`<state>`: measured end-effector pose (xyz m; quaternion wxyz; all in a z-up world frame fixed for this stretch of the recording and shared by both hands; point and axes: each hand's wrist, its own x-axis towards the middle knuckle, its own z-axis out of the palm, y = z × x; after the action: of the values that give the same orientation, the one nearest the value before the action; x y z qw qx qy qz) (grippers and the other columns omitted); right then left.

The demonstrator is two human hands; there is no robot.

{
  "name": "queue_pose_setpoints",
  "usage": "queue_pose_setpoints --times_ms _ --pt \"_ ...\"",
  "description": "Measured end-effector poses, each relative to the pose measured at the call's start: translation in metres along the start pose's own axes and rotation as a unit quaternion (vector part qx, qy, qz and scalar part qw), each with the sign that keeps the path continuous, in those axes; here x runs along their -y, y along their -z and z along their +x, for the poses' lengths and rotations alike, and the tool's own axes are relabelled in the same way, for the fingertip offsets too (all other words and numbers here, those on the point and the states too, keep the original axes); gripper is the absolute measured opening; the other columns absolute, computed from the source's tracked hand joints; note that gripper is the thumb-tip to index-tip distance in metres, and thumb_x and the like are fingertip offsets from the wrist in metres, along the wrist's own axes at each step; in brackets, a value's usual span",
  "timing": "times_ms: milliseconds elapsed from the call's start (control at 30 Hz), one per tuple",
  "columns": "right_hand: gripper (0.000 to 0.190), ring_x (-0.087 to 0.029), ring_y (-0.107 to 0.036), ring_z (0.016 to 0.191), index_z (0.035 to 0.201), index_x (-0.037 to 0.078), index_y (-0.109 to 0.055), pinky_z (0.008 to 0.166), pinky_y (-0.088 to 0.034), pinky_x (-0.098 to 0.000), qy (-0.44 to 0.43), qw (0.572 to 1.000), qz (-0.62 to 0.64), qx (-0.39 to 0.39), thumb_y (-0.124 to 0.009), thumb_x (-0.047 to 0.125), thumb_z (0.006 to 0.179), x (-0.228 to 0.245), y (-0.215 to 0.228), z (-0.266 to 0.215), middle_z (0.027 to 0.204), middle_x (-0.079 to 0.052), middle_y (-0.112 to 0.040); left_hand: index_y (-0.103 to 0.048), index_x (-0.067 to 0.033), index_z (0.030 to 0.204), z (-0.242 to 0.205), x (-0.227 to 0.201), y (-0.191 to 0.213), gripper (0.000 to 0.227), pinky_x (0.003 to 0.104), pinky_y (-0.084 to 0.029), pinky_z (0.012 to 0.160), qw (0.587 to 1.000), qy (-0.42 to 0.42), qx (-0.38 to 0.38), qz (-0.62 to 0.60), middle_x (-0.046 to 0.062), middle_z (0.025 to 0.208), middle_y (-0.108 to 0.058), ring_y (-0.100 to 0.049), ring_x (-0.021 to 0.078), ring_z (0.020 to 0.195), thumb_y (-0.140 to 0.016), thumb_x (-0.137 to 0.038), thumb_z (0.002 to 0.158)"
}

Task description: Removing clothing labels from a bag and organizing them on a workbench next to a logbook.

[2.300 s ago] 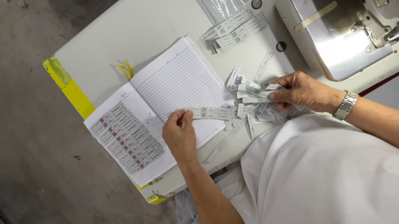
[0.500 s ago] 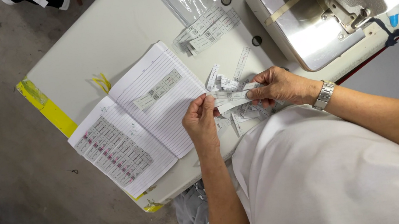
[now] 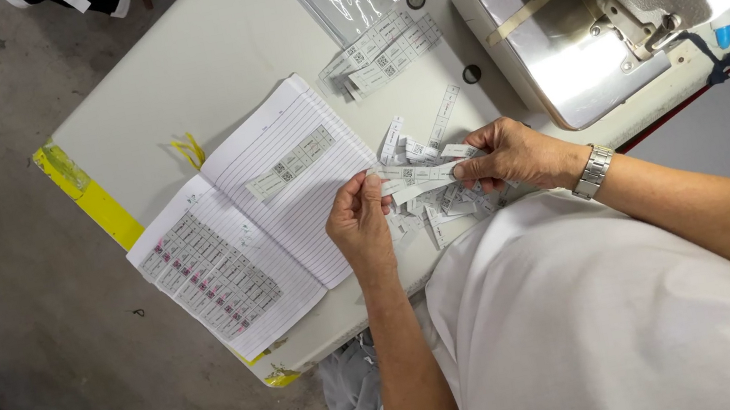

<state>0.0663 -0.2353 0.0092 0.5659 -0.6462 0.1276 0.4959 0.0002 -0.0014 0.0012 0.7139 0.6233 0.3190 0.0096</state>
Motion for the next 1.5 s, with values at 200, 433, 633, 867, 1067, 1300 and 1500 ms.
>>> queue_pose_setpoints --times_ms 200,433,633,867,1067,1300,1500 --pt "0.014 -0.009 -0.064 0.056 0.083 0.004 -0.074 0.050 -0.051 -0.0258 -0.005 1.000 0.008 -0.005 -0.077 0.017 0.088 0.000 0.000 0.000 0.070 -0.006 -0.075 -0.075 -0.0016 0.102 -0.001 -0.003 -0.002 0.014 0.019 -0.051 0.056 1.000 0.009 -0.006 0.016 0.003 0.081 -0.073 -0.061 0.0058 0.062 -0.074 -0.013 0.094" --pt "0.015 -0.010 -0.062 0.054 0.083 0.003 -0.074 0.051 -0.051 -0.0264 -0.011 1.000 0.004 -0.002 -0.077 0.017 0.088 0.000 0.002 0.001 0.069 -0.008 -0.074 -0.075 -0.0010 0.103 0.003 0.005 0.004 0.011 0.019 -0.055 0.067 0.995 -0.083 -0.019 0.043 0.003 0.089 -0.072 -0.062 0.0054 0.078 -0.074 -0.010 0.096" --pt "0.014 -0.010 -0.062 0.054 0.085 0.004 -0.074 0.050 -0.050 -0.0265 -0.009 1.000 0.010 -0.003 -0.076 0.018 0.087 -0.005 0.004 0.003 0.069 -0.007 -0.075 -0.071 -0.0039 0.091 0.017 -0.042 0.013 0.010 0.022 -0.051 0.047 0.977 -0.048 -0.181 -0.101 0.007 0.080 -0.075 -0.062 0.0104 0.059 -0.072 -0.014 0.092" --pt "0.016 -0.009 -0.061 0.054 0.086 0.003 -0.074 0.051 -0.050 -0.0265 -0.016 1.000 0.005 -0.006 -0.077 0.019 0.088 -0.008 0.004 0.004 0.069 -0.006 -0.074 -0.066 0.0053 0.098 0.024 -0.052 0.035 0.019 0.021 -0.051 0.053 0.949 -0.041 -0.270 -0.157 0.011 0.079 -0.072 -0.064 0.0121 0.062 -0.075 -0.011 0.095" --pt "0.016 -0.009 -0.060 0.055 0.085 0.003 -0.074 0.051 -0.050 -0.0264 -0.017 1.000 0.005 -0.003 -0.077 0.019 0.088 -0.012 0.005 0.004 0.069 -0.005 -0.073 -0.053 0.0025 0.137 0.006 -0.020 0.043 0.039 0.022 -0.048 0.051 0.939 -0.202 -0.252 0.121 0.010 0.091 -0.063 -0.059 0.0088 0.067 -0.065 -0.013 0.104" --pt "0.011 -0.007 -0.060 0.058 0.095 0.006 -0.077 0.054 -0.052 -0.0250 0.021 0.999 -0.023 0.034 -0.074 0.015 0.089 -0.001 0.000 -0.002 0.071 -0.002 -0.073 -0.068 -0.0130 0.128 -0.007 -0.052 0.005 0.029 0.031 -0.060 0.086 0.926 -0.159 0.231 0.251 0.009 0.146 -0.053 -0.056 0.0222 0.112 -0.058 -0.009 0.101" --pt "0.016 -0.007 -0.060 0.059 0.100 0.004 -0.078 0.055 -0.052 -0.0244 0.042 0.998 -0.032 0.030 -0.074 0.015 0.089 0.002 0.006 -0.006 0.073 -0.002 -0.073 -0.074 -0.0068 0.100 0.007 -0.043 0.001 0.012 0.038 -0.051 0.096 0.874 -0.149 0.317 0.338 0.009 0.145 -0.051 -0.050 0.0274 0.113 -0.072 -0.010 0.089"
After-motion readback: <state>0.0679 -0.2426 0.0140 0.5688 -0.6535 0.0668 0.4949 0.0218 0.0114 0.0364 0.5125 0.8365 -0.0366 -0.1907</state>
